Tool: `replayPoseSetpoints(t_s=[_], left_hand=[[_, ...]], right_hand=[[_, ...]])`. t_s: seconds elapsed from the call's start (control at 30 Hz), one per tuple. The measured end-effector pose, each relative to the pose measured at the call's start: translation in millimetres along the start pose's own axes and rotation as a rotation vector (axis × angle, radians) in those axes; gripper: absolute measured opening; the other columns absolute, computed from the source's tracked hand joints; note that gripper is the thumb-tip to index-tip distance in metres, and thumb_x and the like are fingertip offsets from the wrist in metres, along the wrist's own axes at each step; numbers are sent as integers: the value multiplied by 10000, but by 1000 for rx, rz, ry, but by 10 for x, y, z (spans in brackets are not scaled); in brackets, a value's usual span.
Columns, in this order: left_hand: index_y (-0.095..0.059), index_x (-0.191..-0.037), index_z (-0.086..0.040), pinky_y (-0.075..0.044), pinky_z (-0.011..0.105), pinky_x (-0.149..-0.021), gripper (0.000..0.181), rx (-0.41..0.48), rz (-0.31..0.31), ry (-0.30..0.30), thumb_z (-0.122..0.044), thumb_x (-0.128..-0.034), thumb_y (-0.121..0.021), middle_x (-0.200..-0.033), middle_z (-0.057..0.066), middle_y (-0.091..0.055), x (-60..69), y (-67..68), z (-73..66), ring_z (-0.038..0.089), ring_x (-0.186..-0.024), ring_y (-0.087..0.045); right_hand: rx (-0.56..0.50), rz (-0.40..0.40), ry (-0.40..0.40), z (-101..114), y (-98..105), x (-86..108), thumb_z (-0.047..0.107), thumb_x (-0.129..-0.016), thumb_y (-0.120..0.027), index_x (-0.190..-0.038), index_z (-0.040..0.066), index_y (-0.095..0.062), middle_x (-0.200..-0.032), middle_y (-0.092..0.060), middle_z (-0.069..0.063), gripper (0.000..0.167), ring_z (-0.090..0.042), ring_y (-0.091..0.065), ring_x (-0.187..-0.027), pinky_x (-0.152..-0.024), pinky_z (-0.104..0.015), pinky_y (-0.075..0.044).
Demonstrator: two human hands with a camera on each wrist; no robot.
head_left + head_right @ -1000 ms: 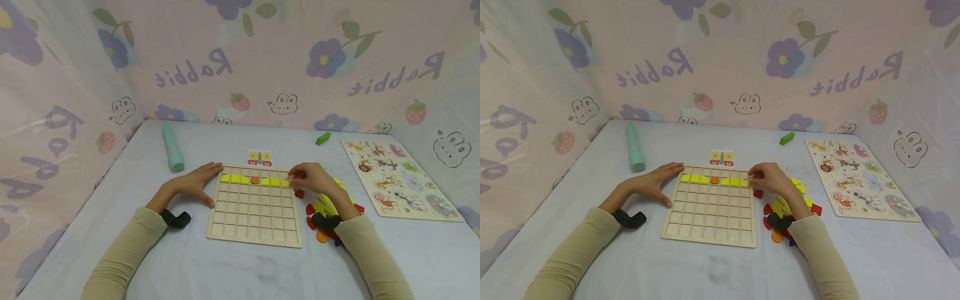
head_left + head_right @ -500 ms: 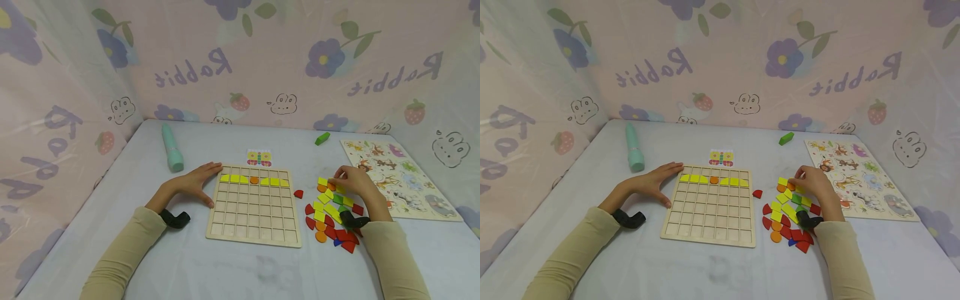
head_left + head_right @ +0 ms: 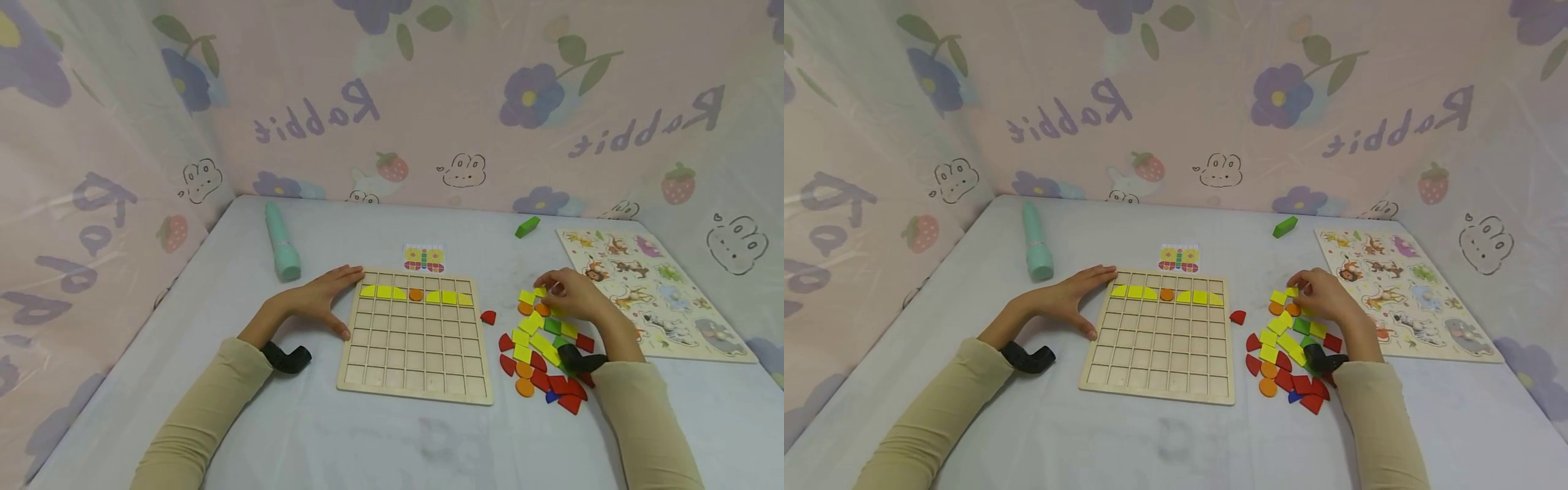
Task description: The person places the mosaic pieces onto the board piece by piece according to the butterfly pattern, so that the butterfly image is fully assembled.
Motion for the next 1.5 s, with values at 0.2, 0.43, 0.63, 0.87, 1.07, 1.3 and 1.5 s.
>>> replayPoseSetpoints(t_s=[0.2,0.43,0.63,0.87,1.07,1.3,1.5], left_hand=[[-176,-1498,-106,-90,524,-1130,1145,0,2,3,-514,-633,-806,-1569,47,-94,-7,-10,6,280,-1434,-3],[-175,-1496,-96,-76,505,-1136,1154,-2,-5,-21,-514,-627,-810,-1567,55,-99,0,0,15,285,-1434,-11],[-172,-1498,-99,-75,501,-1137,1158,-1,-4,-24,-523,-626,-807,-1568,50,-95,7,6,21,278,-1434,-9],[-177,-1495,-91,-77,507,-1135,1145,-1,-6,-27,-509,-636,-808,-1566,58,-100,5,6,12,287,-1433,-13],[-179,-1496,-95,-78,506,-1136,1145,-2,-6,-26,-514,-634,-806,-1566,55,-101,-4,12,4,284,-1434,-11],[-179,-1494,-81,-82,508,-1135,1138,-2,-4,-23,-490,-640,-811,-1565,72,-104,6,22,-18,296,-1432,-14],[-175,-1495,-82,-90,511,-1134,1140,-3,-3,-24,-489,-641,-812,-1565,77,-101,6,14,-12,299,-1432,-14]], right_hand=[[28,-7,63,-4,10,-26,81,-844,-658,-1061,-27,-629,-920,-604,-119,244,-256,-530,-834,-778,-438,-472],[27,-6,63,-25,-12,-61,87,-848,-663,-1050,-31,-620,-899,-607,-96,238,-241,-535,-824,-781,-429,-475],[26,-25,43,-17,-10,-56,121,-849,-668,-1080,-5,-622,-945,-588,-124,267,-259,-520,-848,-762,-400,-476],[-10,-26,88,91,-34,-54,200,-837,-706,-1021,24,-654,-875,-598,-57,261,-212,-515,-803,-706,-312,-457],[-7,22,20,138,-77,-61,187,-794,-738,-1041,18,-666,-853,-598,-49,309,-209,-499,-777,-664,-293,-450],[47,30,-12,160,-105,-101,148,-819,-704,-1068,9,-640,-866,-631,-75,292,-215,-533,-763,-714,-361,-502],[20,-38,22,265,-53,-126,106,-867,-645,-1078,-6,-625,-925,-640,-122,239,-241,-548,-810,-756,-394,-503]])
Point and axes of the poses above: each hand's wrist, its own x-axis away from the middle knuckle, its own y-axis out of the back of the hand, z = x × y, the point moved 5 cm from there along -x, towards the middle knuckle
